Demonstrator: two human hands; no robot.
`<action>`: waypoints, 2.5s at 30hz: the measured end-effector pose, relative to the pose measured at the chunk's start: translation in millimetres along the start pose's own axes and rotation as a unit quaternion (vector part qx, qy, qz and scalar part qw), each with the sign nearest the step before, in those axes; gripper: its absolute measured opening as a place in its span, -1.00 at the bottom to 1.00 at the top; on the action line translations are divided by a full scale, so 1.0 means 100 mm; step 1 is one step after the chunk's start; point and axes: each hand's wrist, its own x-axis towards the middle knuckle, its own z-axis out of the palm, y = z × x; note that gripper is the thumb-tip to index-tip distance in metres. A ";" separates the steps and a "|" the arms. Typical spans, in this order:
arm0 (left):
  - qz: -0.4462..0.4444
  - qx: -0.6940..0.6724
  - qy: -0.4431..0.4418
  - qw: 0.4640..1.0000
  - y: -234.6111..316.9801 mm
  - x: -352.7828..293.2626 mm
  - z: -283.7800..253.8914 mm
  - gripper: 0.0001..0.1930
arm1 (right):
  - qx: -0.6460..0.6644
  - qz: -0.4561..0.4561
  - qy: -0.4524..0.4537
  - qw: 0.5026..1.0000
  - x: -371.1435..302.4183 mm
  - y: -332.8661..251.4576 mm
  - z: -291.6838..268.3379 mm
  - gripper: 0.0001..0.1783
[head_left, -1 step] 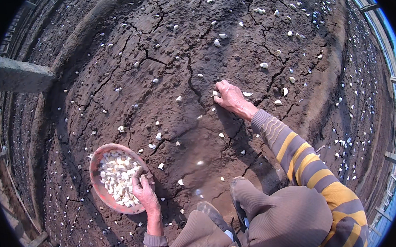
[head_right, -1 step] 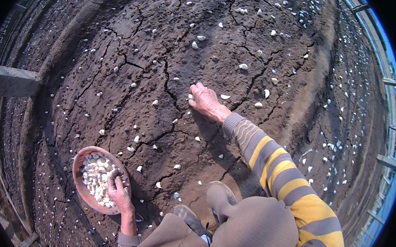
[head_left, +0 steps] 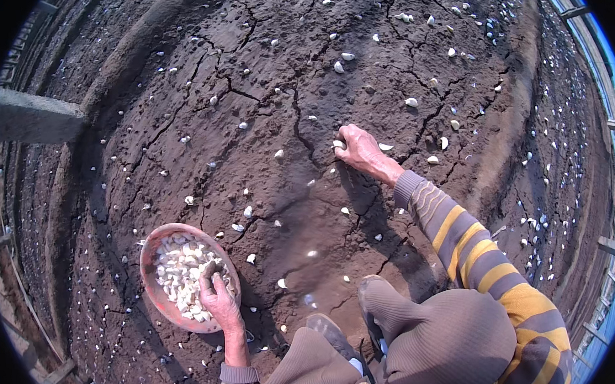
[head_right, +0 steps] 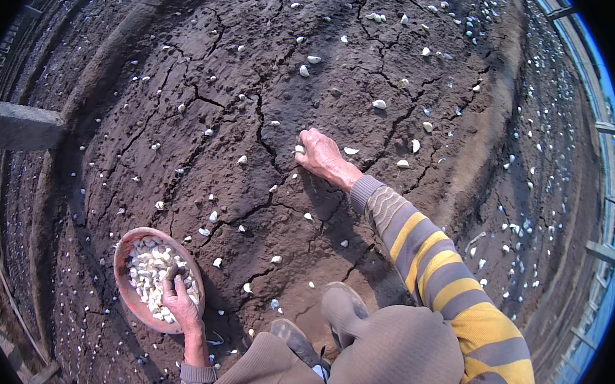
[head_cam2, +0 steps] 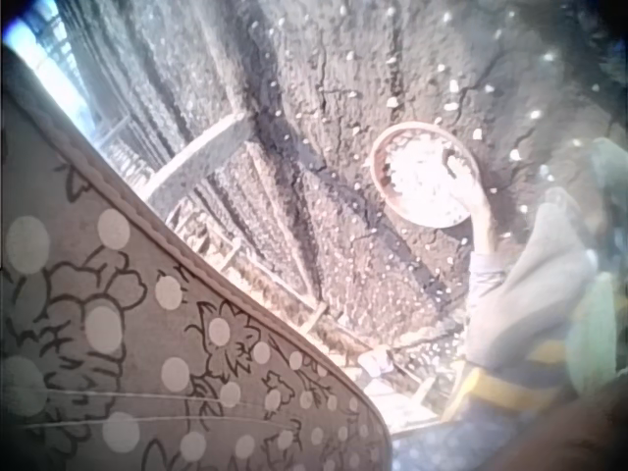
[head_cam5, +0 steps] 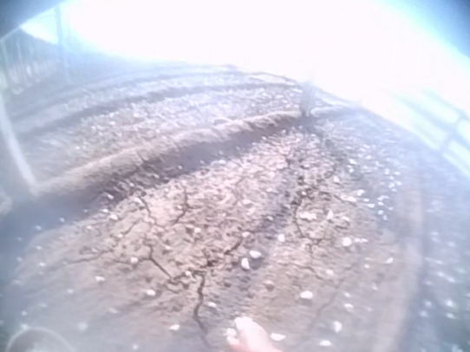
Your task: The person plants small white seeds one by one into prepared furrows in a tilled field. They hold a bowl of seeds in the left hand and place each seed into the soil with the right hand, moving along the row.
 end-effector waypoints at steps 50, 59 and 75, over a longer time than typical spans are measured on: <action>0.011 0.020 0.108 0.994 -0.45 0.03 0.22 -0.43 | -0.004 0.013 -0.044 0.999 -0.70 0.20 -0.99 -0.67; 0.265 0.277 -0.113 0.917 0.13 0.33 0.97 -0.20 | -0.159 0.118 -0.096 0.975 -1.29 -0.40 -3.33 -0.71; 0.255 0.241 -0.223 0.910 0.45 0.42 1.26 -0.63 | -0.132 -0.047 -0.091 0.986 -0.42 0.99 -2.27 -0.80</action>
